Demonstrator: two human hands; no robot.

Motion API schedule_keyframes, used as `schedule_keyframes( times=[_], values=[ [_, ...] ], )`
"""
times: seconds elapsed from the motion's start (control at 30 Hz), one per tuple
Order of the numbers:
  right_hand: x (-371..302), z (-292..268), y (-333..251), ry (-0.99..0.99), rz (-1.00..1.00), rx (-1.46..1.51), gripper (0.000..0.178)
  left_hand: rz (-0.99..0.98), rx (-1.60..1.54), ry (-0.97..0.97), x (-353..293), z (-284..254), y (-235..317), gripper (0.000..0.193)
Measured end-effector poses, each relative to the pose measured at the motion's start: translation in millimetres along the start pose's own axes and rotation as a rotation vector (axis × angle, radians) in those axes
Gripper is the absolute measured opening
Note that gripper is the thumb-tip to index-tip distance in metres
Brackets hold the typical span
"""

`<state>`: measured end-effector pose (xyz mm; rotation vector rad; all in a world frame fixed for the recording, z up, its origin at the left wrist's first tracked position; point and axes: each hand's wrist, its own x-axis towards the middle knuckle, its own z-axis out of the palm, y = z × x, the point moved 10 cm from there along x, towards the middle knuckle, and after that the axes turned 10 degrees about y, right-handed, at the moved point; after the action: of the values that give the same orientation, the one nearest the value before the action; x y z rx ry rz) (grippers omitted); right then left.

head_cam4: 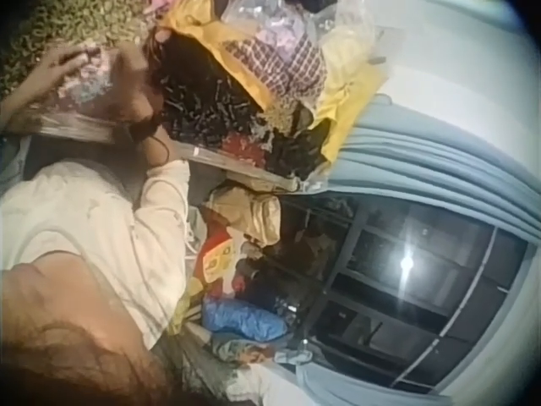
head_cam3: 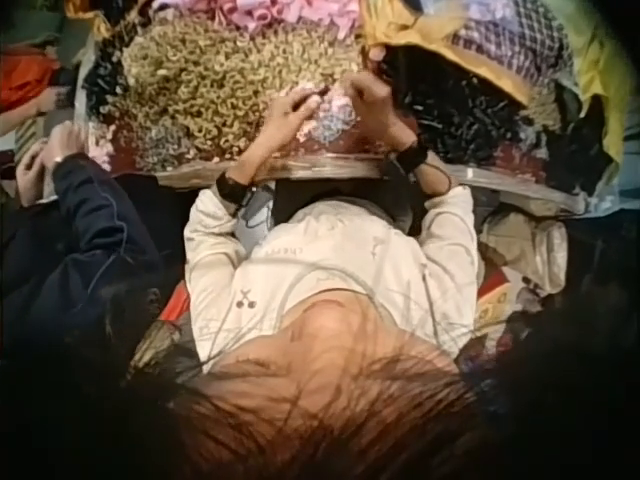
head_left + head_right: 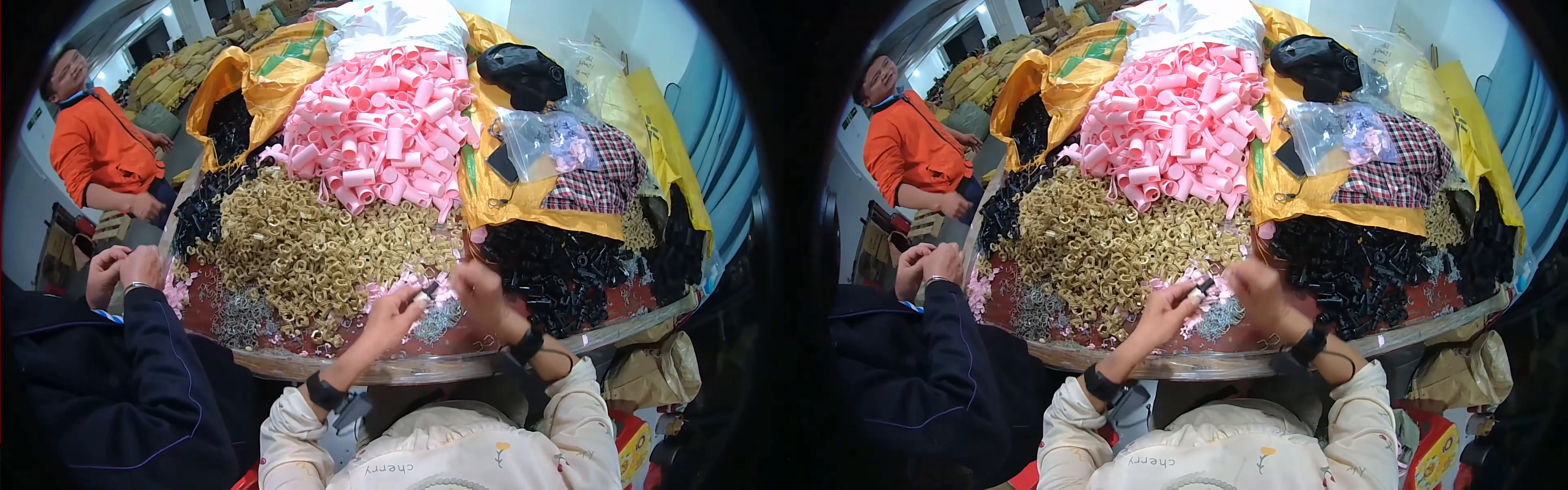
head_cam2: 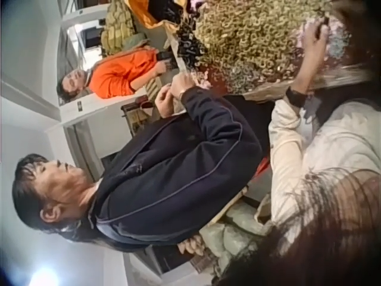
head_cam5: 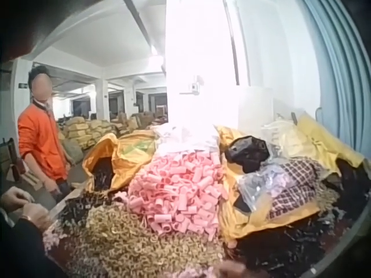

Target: The person picks up a black plastic component and a small metal spring, inserts the spring into the component, and then presses a pink plastic sleeve over the assembly. After completing the assembly, the person places the finished item onto the table.

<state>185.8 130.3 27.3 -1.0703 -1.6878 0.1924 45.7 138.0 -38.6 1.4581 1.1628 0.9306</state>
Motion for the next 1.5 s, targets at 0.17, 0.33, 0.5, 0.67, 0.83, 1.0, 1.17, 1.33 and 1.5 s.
schedule_keyframes(
  times=[0.17,0.33,0.5,0.67,0.83,1.0,1.17,1.33,1.5],
  values=[
    [26.8,13.4,109.3,-0.219,0.008,-0.869,0.021,0.123,0.281,0.008,31.7,-3.9,-2.7,0.021],
    [28.1,21.6,130.5,-0.117,-0.2,-1.1,0.028,0.055,0.272,0.01,45.2,-7.7,-31.0,0.021],
    [32.8,8.1,109.3,-0.182,-0.069,-1.068,0.026,-0.324,-0.317,-0.017,33.7,-8.9,-52.6,0.02],
    [19.3,-34.6,104.9,-0.36,0.31,-0.855,0.018,-0.396,-0.476,-0.023,23.3,-8.2,-43.1,0.02],
    [21.8,-27.5,63.6,-0.187,-0.141,-0.735,0.013,-0.419,-0.595,0.009,23.1,2.0,-40.8,0.02],
    [11.5,3.6,75.5,-0.187,-0.277,-0.93,0.016,-0.411,-0.561,-0.008,15.1,5.5,-36.8,0.021],
    [23.6,13.7,106.8,-0.302,-0.183,-1.041,0.023,-0.387,-0.512,0.016,13.5,-5.3,-37.3,0.022],
    [14.0,10.8,113.6,-0.483,-0.066,-1.099,0.027,-0.243,-0.407,0.001,14.8,-9.7,-37.3,0.022],
    [5.6,-18.0,91.3,-0.398,-0.056,-1.028,0.029,-0.254,-0.46,0.008,13.3,-11.3,-37.3,0.022]
  ],
)
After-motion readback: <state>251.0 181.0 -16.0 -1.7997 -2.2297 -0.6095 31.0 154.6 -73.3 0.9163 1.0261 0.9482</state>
